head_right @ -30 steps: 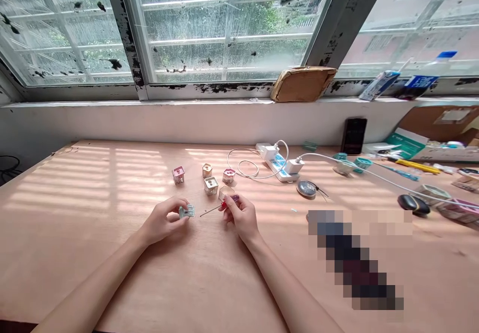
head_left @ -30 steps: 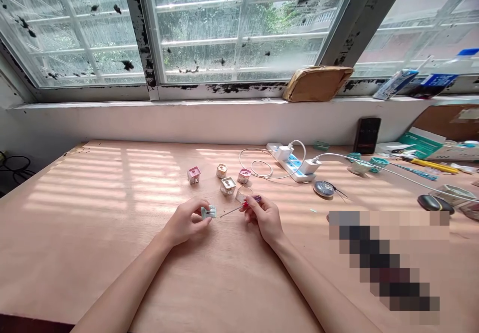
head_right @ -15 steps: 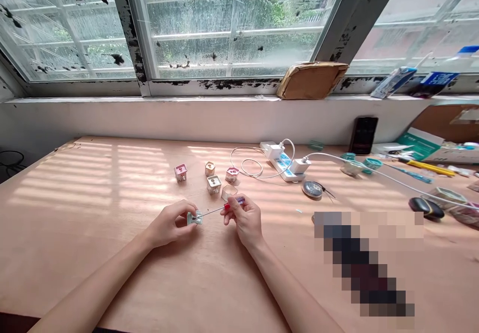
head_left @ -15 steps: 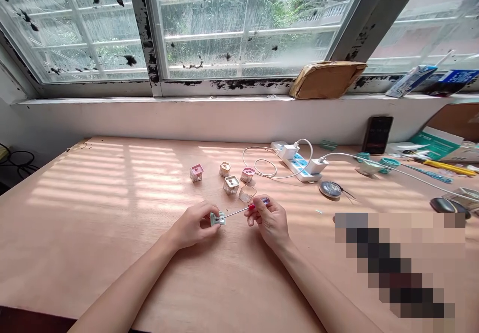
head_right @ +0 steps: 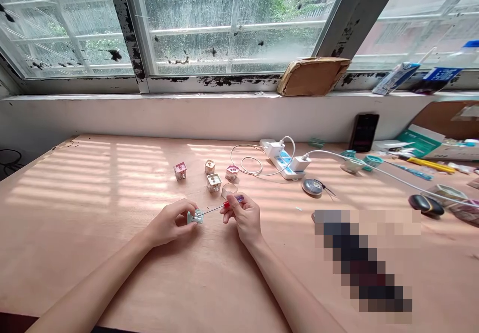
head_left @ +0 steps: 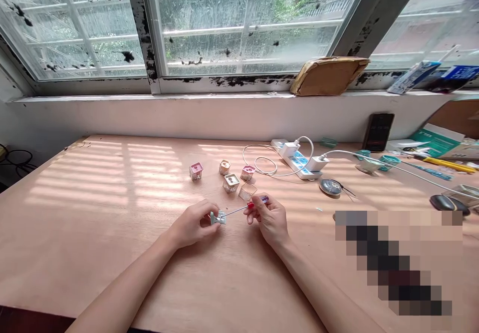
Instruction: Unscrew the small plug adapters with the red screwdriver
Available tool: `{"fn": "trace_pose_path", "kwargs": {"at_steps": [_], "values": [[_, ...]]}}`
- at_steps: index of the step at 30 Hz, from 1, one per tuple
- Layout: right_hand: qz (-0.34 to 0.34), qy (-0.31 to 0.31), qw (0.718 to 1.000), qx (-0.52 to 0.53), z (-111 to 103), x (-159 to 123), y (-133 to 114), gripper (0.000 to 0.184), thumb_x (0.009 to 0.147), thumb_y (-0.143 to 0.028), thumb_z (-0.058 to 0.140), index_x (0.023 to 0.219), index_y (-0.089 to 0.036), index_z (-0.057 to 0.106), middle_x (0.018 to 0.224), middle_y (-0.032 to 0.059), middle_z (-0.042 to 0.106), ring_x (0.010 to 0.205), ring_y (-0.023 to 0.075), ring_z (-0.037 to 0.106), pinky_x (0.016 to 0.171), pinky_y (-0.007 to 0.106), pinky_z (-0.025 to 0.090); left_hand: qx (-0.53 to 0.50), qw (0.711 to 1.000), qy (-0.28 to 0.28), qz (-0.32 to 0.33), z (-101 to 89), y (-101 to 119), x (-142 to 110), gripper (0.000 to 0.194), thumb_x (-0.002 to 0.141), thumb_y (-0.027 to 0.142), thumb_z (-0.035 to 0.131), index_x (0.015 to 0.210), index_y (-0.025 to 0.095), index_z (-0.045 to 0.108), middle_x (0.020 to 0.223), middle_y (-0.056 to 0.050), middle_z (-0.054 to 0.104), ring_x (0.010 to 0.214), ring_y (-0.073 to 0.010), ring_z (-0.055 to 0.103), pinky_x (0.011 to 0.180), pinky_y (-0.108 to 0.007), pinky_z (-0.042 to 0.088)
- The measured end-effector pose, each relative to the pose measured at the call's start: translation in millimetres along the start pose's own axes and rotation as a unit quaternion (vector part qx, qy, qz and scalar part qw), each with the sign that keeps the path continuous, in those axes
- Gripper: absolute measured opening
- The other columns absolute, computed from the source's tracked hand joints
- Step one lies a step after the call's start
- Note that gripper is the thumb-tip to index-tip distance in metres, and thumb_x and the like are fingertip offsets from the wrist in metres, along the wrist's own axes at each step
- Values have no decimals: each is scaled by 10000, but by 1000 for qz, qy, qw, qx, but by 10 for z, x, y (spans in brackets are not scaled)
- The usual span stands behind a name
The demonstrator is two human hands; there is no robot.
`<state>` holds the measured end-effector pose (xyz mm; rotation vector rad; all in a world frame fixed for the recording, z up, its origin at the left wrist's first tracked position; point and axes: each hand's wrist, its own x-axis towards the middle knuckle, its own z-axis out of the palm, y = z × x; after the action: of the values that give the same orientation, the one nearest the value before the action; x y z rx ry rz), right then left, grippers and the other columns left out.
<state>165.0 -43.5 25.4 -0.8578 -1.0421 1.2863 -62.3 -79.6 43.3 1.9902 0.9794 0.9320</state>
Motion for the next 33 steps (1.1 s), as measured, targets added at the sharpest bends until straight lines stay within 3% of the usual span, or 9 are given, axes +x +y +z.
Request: {"fn": "trace_pose_path", "kwargs": {"at_steps": [12,33], "values": [[-1,-2,1000,-8,-2,-9,4,499,726,-605,832,715,-166,596,575,48,680,374,125,572,375,205,461,24,999,-5,29,-3,-20,-7,39,873,147,605,890,182,601,1042,-56,632,799,-116,587,658,-199,500],[3,-1,1000,-27,-8,-5,15,500,732,-617,819,714,-168,600,572,46,677,375,127,572,379,209,462,17,1000,-10,17,-10,-18,3,54,876,171,598,924,191,612,1048,-62,639,814,-132,596,679,-221,525]]}}
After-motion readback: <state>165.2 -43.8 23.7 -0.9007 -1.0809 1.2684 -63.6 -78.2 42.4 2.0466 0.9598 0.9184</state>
